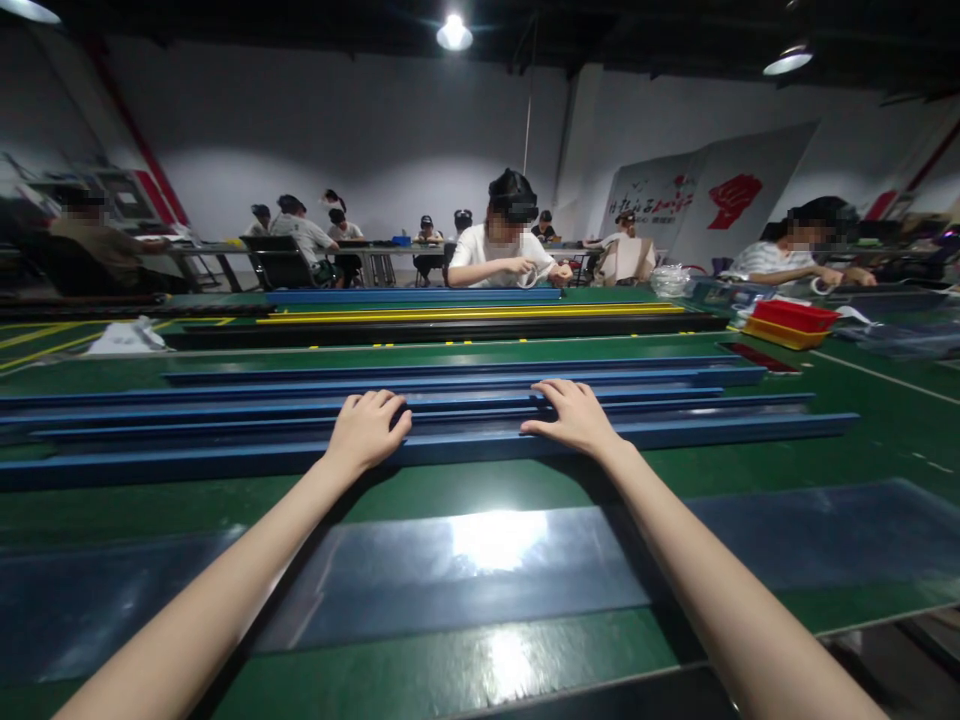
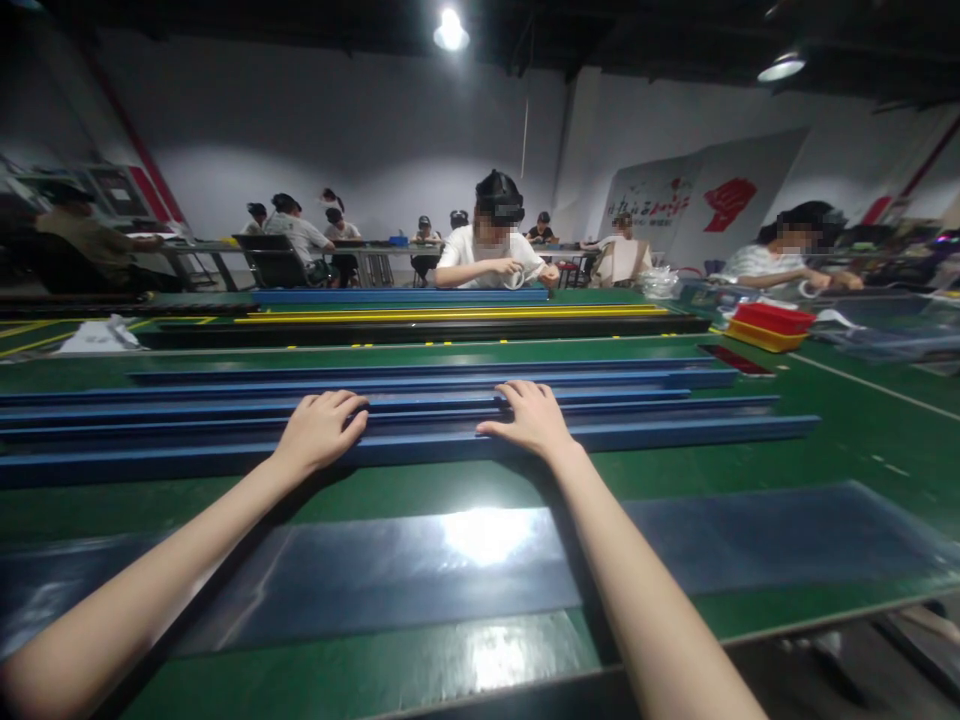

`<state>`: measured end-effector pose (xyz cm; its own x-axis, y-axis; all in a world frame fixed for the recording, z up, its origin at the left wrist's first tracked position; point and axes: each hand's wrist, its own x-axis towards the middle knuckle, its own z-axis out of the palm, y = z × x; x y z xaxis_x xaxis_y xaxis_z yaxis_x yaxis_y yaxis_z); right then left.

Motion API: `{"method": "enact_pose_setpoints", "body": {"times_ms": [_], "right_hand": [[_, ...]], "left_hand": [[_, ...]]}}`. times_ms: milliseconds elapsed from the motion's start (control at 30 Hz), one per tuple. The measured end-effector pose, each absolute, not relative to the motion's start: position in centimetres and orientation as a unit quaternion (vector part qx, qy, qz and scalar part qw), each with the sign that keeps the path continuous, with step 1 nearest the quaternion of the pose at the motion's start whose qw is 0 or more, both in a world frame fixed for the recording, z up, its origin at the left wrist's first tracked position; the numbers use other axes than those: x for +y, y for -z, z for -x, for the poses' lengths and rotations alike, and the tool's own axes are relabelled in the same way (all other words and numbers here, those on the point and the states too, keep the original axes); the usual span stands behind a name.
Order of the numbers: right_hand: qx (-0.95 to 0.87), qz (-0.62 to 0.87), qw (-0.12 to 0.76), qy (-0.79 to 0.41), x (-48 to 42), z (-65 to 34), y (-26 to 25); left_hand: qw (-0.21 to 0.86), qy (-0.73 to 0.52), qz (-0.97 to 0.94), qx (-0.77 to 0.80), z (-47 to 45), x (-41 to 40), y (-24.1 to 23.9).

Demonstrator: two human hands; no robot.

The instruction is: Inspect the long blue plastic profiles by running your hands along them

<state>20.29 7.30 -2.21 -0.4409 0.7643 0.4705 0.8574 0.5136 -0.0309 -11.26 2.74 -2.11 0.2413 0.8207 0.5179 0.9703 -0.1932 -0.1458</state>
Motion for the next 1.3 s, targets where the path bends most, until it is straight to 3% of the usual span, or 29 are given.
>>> {"method": "enact_pose_setpoints", "body": {"times_ms": [533,1300], "right_hand": [[-0.866,0.479,0.106,0.095,9.7,-20.2,1.3],[-0.871,0.462,0.126,0.112,15.7,-18.4,1.6]], "left_hand": [[0.154,0.181,0.76,-0.605,11.8,5.0,1.4],[0.154,0.178,0.725,-0.647,13.3,10.8,1.3]]}}
